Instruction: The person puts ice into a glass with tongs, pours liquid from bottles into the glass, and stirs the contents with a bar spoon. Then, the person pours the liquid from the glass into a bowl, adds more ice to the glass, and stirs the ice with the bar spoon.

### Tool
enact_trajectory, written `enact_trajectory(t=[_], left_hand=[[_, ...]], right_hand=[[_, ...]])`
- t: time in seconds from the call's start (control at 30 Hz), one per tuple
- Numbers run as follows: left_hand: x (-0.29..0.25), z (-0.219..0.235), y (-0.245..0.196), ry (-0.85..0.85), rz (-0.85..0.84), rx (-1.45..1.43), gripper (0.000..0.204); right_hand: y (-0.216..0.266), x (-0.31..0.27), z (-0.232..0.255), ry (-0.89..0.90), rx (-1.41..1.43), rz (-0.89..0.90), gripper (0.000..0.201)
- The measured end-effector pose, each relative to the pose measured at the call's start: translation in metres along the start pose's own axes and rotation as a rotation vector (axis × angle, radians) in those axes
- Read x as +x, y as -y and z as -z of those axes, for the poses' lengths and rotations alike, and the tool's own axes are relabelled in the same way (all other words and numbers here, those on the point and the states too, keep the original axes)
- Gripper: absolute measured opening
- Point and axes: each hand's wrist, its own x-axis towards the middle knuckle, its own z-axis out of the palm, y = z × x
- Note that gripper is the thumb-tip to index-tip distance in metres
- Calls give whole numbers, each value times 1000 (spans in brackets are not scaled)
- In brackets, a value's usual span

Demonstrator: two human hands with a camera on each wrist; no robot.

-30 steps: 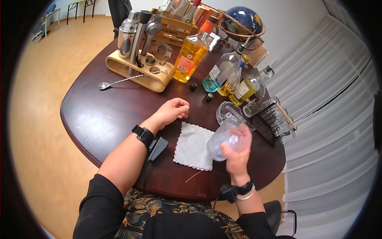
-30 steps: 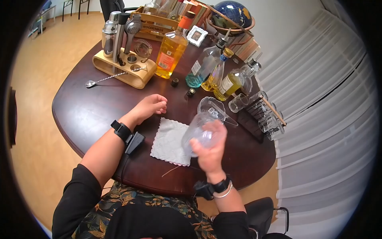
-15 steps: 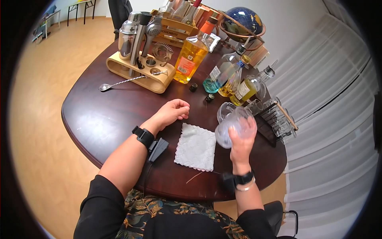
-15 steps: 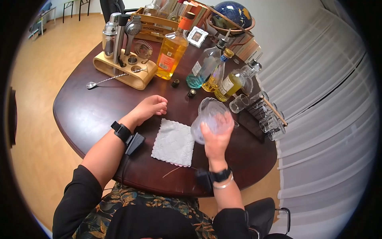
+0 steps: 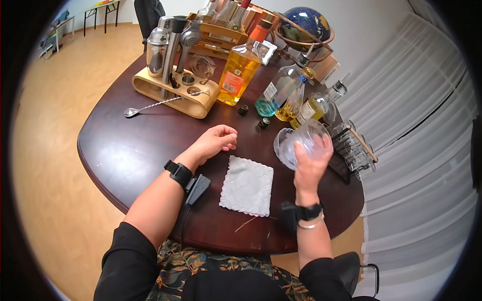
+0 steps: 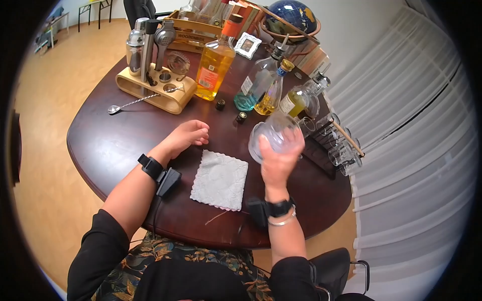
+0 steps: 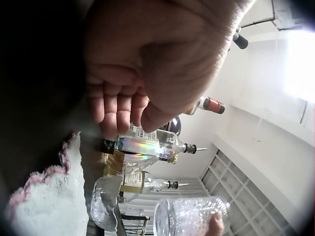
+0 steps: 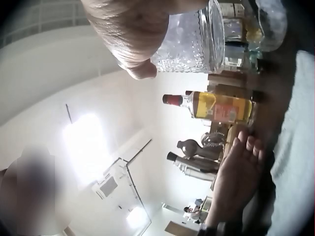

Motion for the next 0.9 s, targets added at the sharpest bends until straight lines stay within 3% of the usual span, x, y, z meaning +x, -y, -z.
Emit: enact_trajectory(t=[0.13, 0.27, 0.43, 0.53, 0.63, 0.73, 0.83, 0.9], left_hand=[[2, 0, 2, -6, -1, -21, 29], [0, 0, 2, -34, 13, -57, 26], [-1, 1, 0, -26, 8, -65, 26], [0, 2, 0, 6, 17, -33, 30], [2, 2, 1, 0, 18, -29, 28], [6, 2, 4, -5, 22, -20, 26], [3, 0, 0, -19, 35, 1, 25], [3, 0, 4, -43, 23, -35, 23]], right_hand=[[34, -43, 25, 153, 101, -223, 80], [48, -64, 2, 394, 245, -262, 87], [19, -17, -29, 196, 99, -70, 82], [-6, 2, -10, 45, -12, 26, 79], [12, -20, 17, 39, 76, -157, 81], [31, -61, 31, 244, 72, -184, 85], [51, -85, 13, 444, 171, -309, 93], [43, -79, -2, 481, 172, -227, 93]])
